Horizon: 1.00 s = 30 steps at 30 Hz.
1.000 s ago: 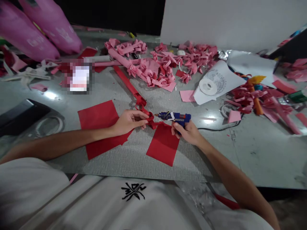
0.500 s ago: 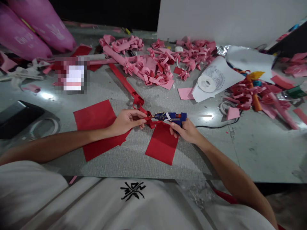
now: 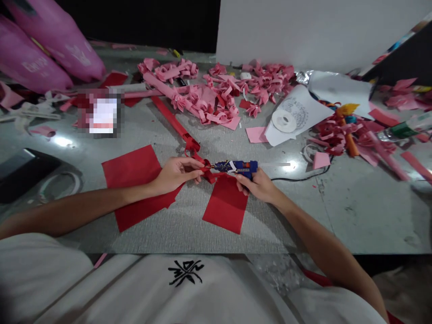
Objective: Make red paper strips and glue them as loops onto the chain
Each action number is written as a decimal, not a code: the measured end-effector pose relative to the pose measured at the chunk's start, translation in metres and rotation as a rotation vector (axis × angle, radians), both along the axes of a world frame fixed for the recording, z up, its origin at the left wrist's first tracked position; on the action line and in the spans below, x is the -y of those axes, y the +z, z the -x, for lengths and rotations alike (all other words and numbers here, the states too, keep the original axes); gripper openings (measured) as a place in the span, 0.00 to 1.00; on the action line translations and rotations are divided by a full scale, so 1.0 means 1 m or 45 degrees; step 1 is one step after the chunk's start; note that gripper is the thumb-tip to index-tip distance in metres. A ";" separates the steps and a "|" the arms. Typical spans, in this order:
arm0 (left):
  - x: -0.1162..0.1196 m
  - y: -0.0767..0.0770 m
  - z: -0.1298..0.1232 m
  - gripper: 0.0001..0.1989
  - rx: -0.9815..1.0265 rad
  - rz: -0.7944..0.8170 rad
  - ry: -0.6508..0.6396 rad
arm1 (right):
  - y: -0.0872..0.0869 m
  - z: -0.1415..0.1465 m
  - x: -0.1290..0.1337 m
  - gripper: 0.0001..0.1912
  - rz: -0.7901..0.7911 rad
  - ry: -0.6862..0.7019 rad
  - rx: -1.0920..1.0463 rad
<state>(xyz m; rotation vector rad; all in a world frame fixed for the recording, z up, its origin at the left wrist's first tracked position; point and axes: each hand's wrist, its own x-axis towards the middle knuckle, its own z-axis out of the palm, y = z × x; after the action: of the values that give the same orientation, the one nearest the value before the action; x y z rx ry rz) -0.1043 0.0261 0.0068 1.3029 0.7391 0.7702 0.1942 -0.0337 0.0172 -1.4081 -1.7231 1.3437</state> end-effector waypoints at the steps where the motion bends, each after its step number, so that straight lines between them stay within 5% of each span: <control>1: 0.000 0.000 0.000 0.18 -0.002 -0.002 -0.001 | 0.000 0.000 0.000 0.28 -0.007 0.004 0.013; 19: 0.001 0.002 0.001 0.17 0.054 0.015 0.020 | 0.007 -0.006 0.003 0.32 -0.156 0.020 0.204; 30: 0.001 -0.003 0.002 0.16 0.015 -0.029 0.027 | 0.000 -0.005 0.006 0.27 -0.279 -0.003 0.401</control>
<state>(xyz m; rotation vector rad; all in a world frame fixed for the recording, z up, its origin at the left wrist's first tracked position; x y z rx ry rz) -0.1060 0.0254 0.0040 1.3118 0.7377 0.8042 0.1989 -0.0402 0.0176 -1.5533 -1.9979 0.9331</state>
